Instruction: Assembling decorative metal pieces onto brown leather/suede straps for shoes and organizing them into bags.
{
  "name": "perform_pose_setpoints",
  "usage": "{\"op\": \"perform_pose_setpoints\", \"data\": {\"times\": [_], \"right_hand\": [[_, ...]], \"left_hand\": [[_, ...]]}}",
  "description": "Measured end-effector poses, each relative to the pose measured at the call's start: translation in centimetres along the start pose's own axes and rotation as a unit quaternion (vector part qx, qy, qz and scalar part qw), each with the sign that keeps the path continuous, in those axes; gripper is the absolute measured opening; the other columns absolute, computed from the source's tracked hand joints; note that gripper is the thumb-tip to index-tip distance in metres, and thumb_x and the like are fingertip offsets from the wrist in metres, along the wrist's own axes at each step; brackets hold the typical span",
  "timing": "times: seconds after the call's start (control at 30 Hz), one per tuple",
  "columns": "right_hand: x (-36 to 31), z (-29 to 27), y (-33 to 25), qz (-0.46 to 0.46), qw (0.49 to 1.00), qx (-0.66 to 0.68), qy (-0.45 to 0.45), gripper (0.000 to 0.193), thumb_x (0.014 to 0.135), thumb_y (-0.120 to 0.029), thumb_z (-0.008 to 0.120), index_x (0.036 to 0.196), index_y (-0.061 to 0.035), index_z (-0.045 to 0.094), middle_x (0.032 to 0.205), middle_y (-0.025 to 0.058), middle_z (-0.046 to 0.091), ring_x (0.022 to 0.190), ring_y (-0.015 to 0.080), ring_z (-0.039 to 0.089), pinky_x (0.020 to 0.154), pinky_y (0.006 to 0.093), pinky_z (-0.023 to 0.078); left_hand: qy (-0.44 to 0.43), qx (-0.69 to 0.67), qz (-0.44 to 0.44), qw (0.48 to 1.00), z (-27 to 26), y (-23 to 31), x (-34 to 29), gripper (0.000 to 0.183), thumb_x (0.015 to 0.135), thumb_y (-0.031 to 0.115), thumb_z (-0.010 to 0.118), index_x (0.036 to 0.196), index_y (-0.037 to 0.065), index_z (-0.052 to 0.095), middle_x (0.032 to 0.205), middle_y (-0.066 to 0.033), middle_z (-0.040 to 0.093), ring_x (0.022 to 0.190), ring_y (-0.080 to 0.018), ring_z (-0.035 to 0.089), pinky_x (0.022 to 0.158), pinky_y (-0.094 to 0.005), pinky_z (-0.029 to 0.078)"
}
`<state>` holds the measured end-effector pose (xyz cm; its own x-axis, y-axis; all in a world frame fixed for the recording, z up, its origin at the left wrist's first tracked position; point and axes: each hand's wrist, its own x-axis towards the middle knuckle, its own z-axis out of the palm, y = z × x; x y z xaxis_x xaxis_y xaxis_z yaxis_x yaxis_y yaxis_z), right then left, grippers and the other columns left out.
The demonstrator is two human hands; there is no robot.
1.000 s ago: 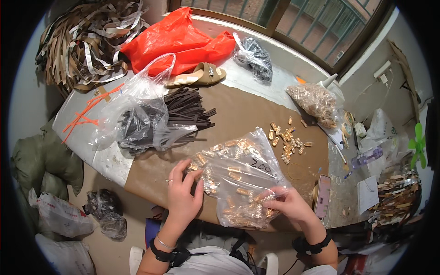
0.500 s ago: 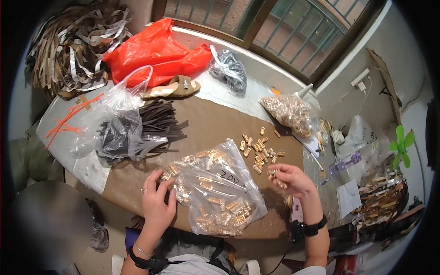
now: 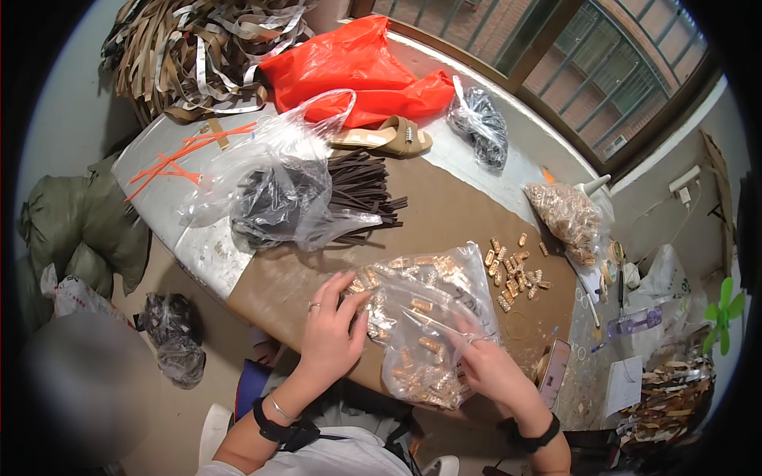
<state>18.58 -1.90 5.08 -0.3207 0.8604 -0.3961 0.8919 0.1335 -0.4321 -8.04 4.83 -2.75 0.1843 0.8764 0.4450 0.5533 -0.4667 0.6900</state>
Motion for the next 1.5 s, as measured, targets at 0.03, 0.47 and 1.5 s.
{"op": "perform_pose_setpoints", "data": {"times": [0.03, 0.47, 1.5], "right_hand": [[1.6, 0.9, -0.2, -0.045, 0.992, -0.046, 0.111, 0.048, 0.091, -0.011, 0.062, 0.138, -0.0093, 0.053, 0.115, 0.0181, 0.068, 0.119, 0.0402, 0.056, 0.099, 0.0431, 0.048], [10.7, 1.5, -5.0, -0.144, 0.984, -0.015, 0.108, 0.058, 0.084, -0.040, 0.067, 0.129, -0.0070, 0.052, 0.126, 0.0242, 0.055, 0.124, 0.0408, 0.048, 0.104, 0.0520, 0.036], [-4.0, -5.0, 9.9, 0.156, 0.818, 0.373, 0.408, 0.035, 0.098, -0.016, 0.058, 0.127, 0.0042, 0.056, 0.119, 0.0206, 0.064, 0.106, 0.0250, 0.066, 0.094, 0.0402, 0.053]], "left_hand": [[0.005, 0.005, 0.005, 1.000, -0.2, -0.1, -0.2, 0.033, 0.085, 0.004, 0.064, 0.118, 0.002, 0.061, 0.134, -0.0182, 0.051, 0.125, -0.0390, 0.051, 0.103, -0.0449, 0.043], [0.053, -0.132, -0.076, 0.987, -0.8, -0.8, -0.4, 0.041, 0.088, -0.003, 0.056, 0.128, 0.000, 0.054, 0.130, -0.0207, 0.052, 0.118, -0.0399, 0.054, 0.100, -0.0437, 0.045], [0.035, 0.000, -0.059, 0.998, 0.0, -0.4, -0.5, 0.032, 0.089, -0.002, 0.056, 0.120, 0.000, 0.059, 0.129, -0.0192, 0.055, 0.119, -0.0397, 0.054, 0.101, -0.0449, 0.043]]}}
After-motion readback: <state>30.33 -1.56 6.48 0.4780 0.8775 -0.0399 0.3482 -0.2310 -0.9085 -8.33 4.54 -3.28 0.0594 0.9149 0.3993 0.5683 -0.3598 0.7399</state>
